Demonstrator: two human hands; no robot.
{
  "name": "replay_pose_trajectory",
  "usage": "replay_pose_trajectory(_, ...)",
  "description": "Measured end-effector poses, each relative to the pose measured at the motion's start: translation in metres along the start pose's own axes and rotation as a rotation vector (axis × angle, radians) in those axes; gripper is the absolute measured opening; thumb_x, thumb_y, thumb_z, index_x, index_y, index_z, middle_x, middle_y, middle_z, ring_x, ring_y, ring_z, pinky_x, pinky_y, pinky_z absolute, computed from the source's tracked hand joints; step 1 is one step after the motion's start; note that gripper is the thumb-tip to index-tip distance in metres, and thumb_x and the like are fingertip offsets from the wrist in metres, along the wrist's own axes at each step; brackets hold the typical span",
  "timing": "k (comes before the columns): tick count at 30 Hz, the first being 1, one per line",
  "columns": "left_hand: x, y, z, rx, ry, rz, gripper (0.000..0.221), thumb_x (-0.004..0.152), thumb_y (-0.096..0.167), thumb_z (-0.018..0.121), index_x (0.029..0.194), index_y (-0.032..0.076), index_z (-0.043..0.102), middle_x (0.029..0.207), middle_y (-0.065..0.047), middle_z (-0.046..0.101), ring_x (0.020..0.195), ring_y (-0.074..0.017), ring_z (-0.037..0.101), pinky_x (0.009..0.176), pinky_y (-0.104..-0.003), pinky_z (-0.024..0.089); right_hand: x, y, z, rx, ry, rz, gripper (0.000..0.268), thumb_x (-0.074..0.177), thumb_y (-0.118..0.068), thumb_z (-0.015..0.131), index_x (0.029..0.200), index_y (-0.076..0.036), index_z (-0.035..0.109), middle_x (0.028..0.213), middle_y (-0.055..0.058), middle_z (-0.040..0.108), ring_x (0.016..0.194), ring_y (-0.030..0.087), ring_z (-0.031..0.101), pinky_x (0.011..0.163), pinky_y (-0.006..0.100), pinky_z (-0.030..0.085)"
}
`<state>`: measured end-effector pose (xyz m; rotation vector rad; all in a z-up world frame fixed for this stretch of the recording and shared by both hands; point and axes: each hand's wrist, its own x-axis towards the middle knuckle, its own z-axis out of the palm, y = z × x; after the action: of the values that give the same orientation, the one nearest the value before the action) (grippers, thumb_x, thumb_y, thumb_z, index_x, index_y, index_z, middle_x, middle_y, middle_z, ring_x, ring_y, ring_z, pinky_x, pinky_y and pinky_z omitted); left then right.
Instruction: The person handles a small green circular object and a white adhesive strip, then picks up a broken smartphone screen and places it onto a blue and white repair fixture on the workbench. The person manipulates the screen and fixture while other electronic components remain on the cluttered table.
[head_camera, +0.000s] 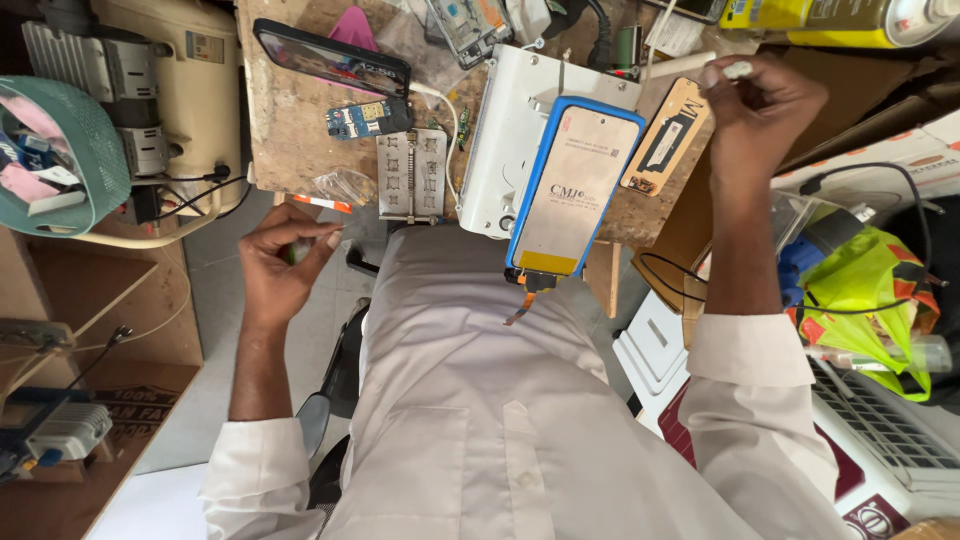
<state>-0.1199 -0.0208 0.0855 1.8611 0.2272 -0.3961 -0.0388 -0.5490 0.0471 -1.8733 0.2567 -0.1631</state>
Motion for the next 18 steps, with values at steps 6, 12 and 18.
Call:
replay_pose_trajectory(6,-0.007,0.005,0.01,-0.059,-0.101,0.011,0.032,0.083,-0.007,0.08,0.112,0.007,0.078,0.092,0.001,0.062,0.082,-0.0066,0.052,0.072,-0.022,0.04,-0.009,0.004,-0.01,0.053,0.09,-0.022,0.01,0.101,0.011,0.081,0.102,0.004,0.074,0.094,0.009,0.074,0.08,0.011,0.068,0.072,0.024,0.054)
replay_pose_trajectory(12,-0.012,0.007,0.023,-0.045,-0.186,0.06,0.04,0.081,-0.007,0.08,0.118,0.008,0.077,0.09,0.001,0.06,0.08,-0.0088,0.052,0.073,-0.024,0.041,-0.041,-0.011,-0.033,0.021,0.208,0.094,0.009,0.098,0.009,0.076,0.095,0.001,0.072,0.085,0.008,0.071,0.065,0.009,0.056,0.056,0.023,0.039)
replay_pose_trajectory(18,0.001,0.017,0.028,-0.025,-0.291,0.068,0.051,0.079,-0.007,0.077,0.126,0.011,0.075,0.089,0.0,0.056,0.08,-0.011,0.05,0.076,-0.027,0.044,-0.092,0.017,-0.058,0.033,0.324,0.217,0.009,0.099,0.006,0.072,0.094,-0.002,0.07,0.085,0.004,0.068,0.067,0.007,0.054,0.058,0.021,0.037)
